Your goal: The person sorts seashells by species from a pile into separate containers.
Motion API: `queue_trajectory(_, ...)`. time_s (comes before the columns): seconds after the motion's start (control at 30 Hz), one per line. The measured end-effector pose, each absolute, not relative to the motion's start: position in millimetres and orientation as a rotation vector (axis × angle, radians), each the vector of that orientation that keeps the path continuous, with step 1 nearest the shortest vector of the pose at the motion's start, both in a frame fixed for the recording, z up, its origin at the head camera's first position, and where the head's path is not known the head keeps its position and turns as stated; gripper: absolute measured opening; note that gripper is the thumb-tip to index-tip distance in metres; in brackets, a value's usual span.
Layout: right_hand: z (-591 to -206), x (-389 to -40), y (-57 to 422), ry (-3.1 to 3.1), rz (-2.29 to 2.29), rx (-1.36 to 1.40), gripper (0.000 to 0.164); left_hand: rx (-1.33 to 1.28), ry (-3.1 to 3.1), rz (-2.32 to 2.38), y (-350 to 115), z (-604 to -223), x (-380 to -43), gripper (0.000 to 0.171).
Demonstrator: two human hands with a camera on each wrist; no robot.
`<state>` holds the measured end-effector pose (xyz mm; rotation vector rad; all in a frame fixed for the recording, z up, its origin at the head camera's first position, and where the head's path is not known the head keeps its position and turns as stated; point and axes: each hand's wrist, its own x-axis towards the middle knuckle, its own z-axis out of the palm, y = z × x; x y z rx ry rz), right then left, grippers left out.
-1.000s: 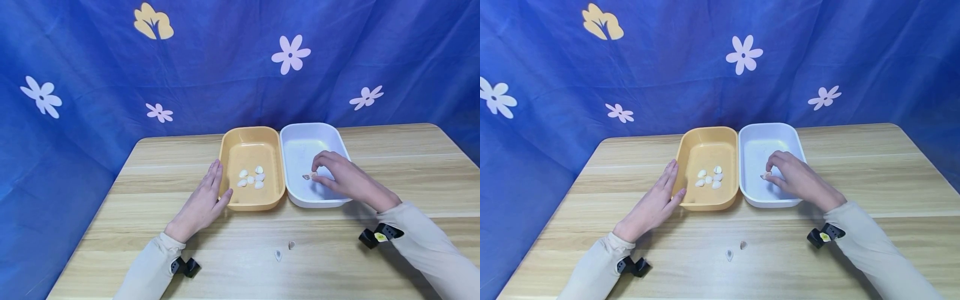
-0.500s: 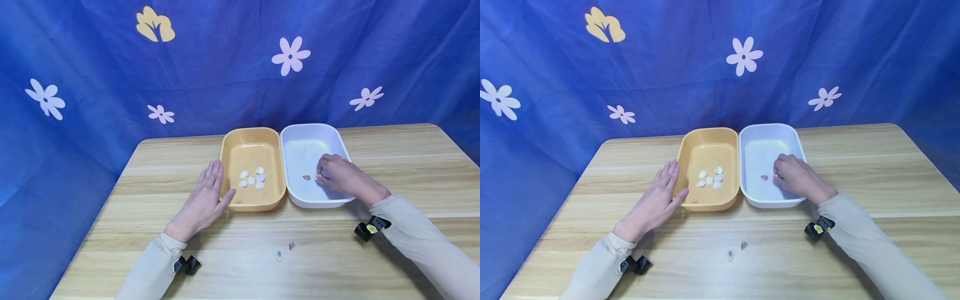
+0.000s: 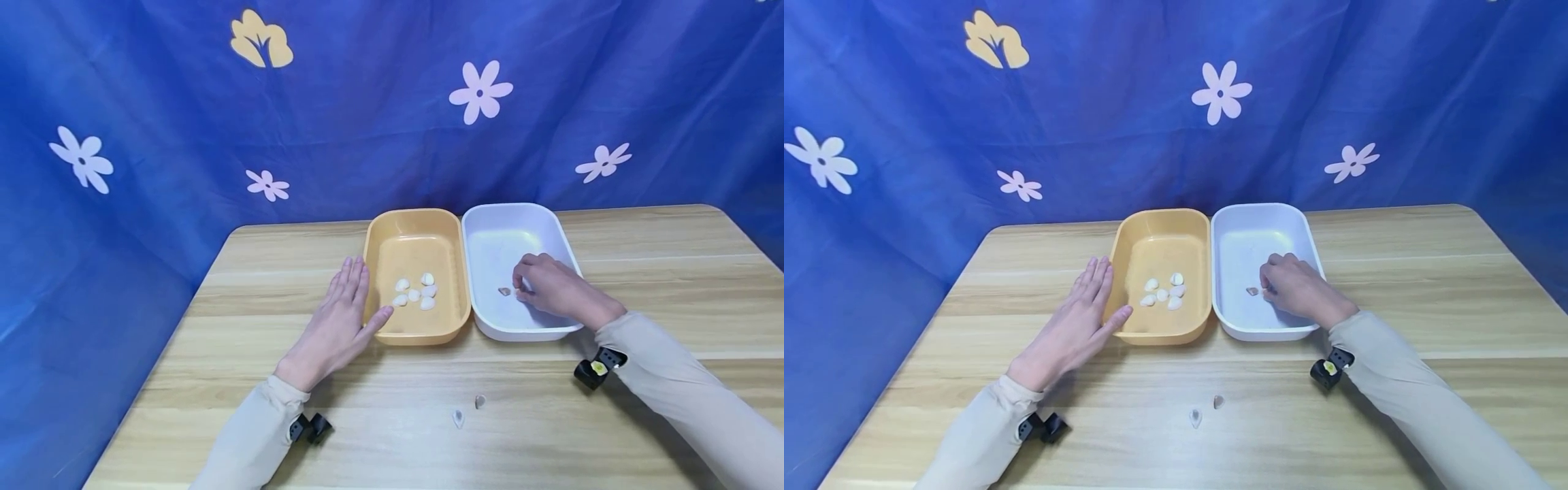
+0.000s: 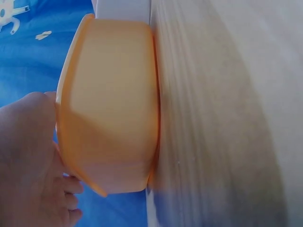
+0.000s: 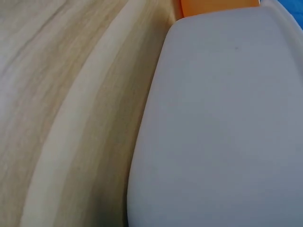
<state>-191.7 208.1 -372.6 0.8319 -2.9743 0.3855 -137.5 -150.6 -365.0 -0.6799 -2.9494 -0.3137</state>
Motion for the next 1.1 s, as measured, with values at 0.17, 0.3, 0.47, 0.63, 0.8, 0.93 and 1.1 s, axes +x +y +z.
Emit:
queue_trajectory(0.17,-373,-193,210,-2.976,0.37,0.821,0.012,-0.699,-2.959,-0.307,-147,-365,-140,0.083)
queue_trajectory(0.3,-372,-191,211,-2.975,0.354,0.822,0.011,-0.698,-2.966,-0.288,-145,-365,-141,0.083)
queue_trajectory(0.47,-363,-181,212,-2.857,0.367,0.879,0.015,-0.697,-2.973,-0.27,-145,-366,-142,0.084)
queue_trajectory(0.63,-349,-159,206,-2.668,0.44,0.951,0.017,-0.697,-2.987,-0.266,-146,-366,-142,0.083)
queue_trajectory(0.8,-340,-131,195,-2.458,0.498,1.07,0.02,-0.691,-2.994,-0.274,-147,-366,-142,0.083)
queue_trajectory(0.93,-339,-111,187,-2.373,0.518,1.121,0.021,-0.689,-2.995,-0.29,-146,-366,-142,0.084)
queue_trajectory(1.1,-348,-92,172,-2.48,0.551,1.213,0.013,-0.691,-2.989,-0.299,-146,-368,-143,0.083)
